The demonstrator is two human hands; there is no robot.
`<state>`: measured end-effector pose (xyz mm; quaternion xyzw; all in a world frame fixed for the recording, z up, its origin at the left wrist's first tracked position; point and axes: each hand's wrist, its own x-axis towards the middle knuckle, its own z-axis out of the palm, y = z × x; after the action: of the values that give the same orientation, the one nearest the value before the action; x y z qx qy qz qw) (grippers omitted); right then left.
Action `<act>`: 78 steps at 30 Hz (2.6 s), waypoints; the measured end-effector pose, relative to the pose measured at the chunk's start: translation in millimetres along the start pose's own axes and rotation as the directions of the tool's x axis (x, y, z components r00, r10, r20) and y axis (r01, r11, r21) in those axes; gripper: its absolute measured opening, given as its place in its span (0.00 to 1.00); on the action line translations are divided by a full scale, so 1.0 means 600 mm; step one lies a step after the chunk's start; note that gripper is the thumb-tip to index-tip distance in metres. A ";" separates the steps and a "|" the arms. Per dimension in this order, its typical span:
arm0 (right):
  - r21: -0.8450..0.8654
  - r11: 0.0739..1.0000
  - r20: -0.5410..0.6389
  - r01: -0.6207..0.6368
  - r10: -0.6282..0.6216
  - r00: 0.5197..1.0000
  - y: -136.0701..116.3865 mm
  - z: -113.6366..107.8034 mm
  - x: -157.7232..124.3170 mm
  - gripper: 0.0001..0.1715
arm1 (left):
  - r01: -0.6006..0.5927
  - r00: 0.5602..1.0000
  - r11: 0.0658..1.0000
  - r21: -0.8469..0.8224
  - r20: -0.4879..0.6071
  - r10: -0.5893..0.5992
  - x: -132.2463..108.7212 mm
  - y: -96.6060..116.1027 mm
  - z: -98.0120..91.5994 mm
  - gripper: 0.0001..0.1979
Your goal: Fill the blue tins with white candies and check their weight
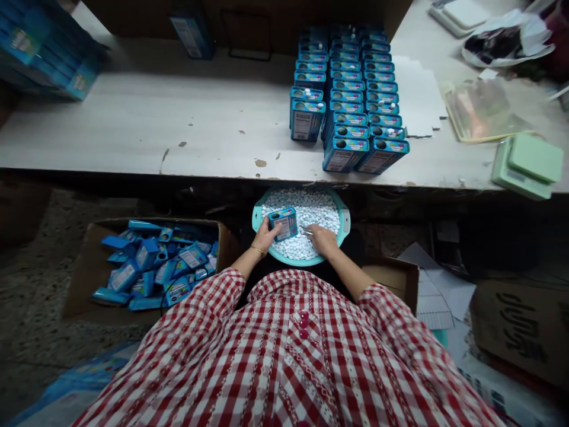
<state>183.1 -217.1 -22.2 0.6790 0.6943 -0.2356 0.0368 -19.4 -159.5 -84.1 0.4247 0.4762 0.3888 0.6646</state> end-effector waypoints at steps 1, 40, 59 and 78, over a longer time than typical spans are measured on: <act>0.029 1.000 -0.016 0.006 -0.006 1.000 -0.011 0.011 0.009 0.18 | 0.016 1.000 0.999 -0.038 0.004 -0.016 0.000 -0.002 0.008 0.25; -0.206 0.975 -0.178 0.079 -0.117 0.977 -0.023 -0.227 -0.091 0.19 | -0.523 0.847 0.677 0.518 0.223 0.483 -0.046 0.121 -0.031 0.19; 0.317 0.947 -0.255 0.054 0.031 0.967 0.103 -0.030 -0.084 0.20 | -0.584 0.778 0.674 0.453 0.073 0.624 0.302 0.247 0.095 0.26; 0.147 0.975 -0.101 -0.165 0.181 0.978 0.097 -0.005 -0.052 0.33 | 0.588 0.543 0.807 0.057 -0.767 -0.341 0.014 -0.155 -0.448 0.22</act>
<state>242.4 -246.7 -24.0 0.7502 0.6156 -0.2397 -0.0297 -265.8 -131.0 -223.4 0.1890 0.8492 0.2509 0.4245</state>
